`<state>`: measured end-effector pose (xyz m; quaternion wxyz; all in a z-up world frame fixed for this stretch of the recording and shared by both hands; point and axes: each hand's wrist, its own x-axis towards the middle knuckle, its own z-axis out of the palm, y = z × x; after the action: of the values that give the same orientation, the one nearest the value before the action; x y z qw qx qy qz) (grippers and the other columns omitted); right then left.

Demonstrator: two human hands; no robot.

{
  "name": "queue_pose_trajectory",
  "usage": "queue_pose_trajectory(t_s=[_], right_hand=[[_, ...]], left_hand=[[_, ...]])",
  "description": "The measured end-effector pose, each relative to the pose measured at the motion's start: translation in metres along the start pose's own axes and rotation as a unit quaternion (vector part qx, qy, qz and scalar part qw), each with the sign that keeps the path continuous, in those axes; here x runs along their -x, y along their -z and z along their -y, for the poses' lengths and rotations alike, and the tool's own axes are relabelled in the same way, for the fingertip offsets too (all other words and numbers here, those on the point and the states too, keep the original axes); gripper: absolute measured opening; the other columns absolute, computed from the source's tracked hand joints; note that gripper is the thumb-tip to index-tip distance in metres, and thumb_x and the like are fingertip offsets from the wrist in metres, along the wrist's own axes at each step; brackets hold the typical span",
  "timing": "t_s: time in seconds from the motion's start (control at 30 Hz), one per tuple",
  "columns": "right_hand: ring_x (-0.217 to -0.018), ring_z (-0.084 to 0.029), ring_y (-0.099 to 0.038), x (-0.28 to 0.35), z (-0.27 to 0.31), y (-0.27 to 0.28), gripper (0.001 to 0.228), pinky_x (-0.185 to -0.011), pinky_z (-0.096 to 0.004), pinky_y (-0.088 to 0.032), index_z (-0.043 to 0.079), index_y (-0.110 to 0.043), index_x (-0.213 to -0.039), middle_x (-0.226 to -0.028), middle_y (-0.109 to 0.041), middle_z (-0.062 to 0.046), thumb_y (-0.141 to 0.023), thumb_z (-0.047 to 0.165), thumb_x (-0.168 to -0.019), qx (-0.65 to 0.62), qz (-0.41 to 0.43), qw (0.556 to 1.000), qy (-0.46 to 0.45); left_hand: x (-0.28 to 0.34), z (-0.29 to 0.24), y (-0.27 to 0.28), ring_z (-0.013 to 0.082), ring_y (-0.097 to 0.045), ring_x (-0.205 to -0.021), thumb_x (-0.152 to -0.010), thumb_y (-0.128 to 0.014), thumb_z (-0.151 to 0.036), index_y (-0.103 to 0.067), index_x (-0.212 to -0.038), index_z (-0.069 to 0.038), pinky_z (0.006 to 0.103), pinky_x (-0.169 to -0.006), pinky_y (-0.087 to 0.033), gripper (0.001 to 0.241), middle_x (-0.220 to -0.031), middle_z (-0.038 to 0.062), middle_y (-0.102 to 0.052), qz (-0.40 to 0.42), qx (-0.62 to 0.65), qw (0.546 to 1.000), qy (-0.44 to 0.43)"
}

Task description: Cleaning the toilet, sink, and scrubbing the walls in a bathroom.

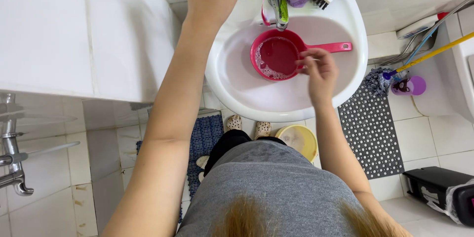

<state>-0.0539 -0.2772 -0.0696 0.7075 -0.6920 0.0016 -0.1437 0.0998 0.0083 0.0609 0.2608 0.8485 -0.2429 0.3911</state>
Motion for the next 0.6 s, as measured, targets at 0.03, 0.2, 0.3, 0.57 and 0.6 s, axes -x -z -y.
queue_pose_trajectory(t_s=[0.03, 0.2, 0.3, 0.57, 0.6], right_hand=[[-0.097, -0.018, -0.072, -0.004, -0.002, -0.016, 0.015, -0.079, -0.029, -0.061, 0.001, -0.060, -0.123, -0.115, -0.069, -0.010, -0.055, 0.000, -0.109, 0.000, -0.001, 1.000, 0.001], [-0.137, -0.027, -0.059, -0.048, -0.057, -0.090, 0.075, -0.106, -0.042, -0.057, 0.008, -0.013, -0.164, -0.160, -0.040, -0.023, -0.059, -0.002, -0.105, -0.062, 0.177, 0.981, -0.055], [-0.121, -0.027, -0.065, -0.076, -0.029, -0.125, 0.090, -0.093, -0.041, -0.063, 0.016, 0.003, -0.160, -0.154, -0.041, -0.021, -0.061, 0.005, -0.098, -0.039, 0.108, 0.972, -0.204], [-0.083, -0.027, -0.068, -0.093, -0.019, -0.153, 0.060, -0.075, -0.045, -0.064, 0.019, -0.011, -0.155, -0.108, -0.060, -0.015, -0.045, 0.018, -0.105, -0.164, 0.069, 0.934, -0.310], [-0.080, -0.025, -0.070, -0.096, -0.022, -0.154, 0.049, -0.072, -0.043, -0.066, 0.015, -0.023, -0.150, -0.101, -0.063, -0.013, -0.041, 0.018, -0.105, -0.149, 0.086, 0.943, -0.284]], left_hand=[[0.003, 0.001, -0.006, 0.0330, -0.066, -0.066, -0.094, -0.074, -0.016, -0.072, -0.091, -0.009, 0.0465, -0.057, -0.050, 0.008, -0.076, 0.010, -0.069, -0.001, 0.000, 1.000, -0.001], [0.020, 0.003, -0.023, 0.0323, -0.070, -0.077, -0.091, -0.074, -0.017, -0.072, -0.092, -0.013, 0.0471, -0.064, -0.054, 0.004, -0.086, 0.006, -0.074, 0.123, 0.006, 0.992, 0.011], [0.024, -0.006, -0.019, 0.0327, -0.070, -0.080, -0.091, -0.076, -0.020, -0.072, -0.096, -0.012, 0.0475, -0.067, -0.055, 0.011, -0.086, 0.008, -0.074, 0.191, 0.032, 0.980, 0.040], [0.056, 0.001, -0.032, 0.0371, -0.071, -0.076, -0.066, -0.081, -0.015, -0.074, -0.104, -0.012, 0.0490, -0.066, -0.056, 0.039, -0.082, 0.016, -0.073, 0.227, 0.046, 0.971, 0.061], [0.060, 0.001, -0.036, 0.0375, -0.071, -0.077, -0.067, -0.079, -0.009, -0.076, -0.100, -0.015, 0.0487, -0.067, -0.056, 0.034, -0.082, 0.016, -0.073, 0.255, 0.043, 0.963, 0.076]])
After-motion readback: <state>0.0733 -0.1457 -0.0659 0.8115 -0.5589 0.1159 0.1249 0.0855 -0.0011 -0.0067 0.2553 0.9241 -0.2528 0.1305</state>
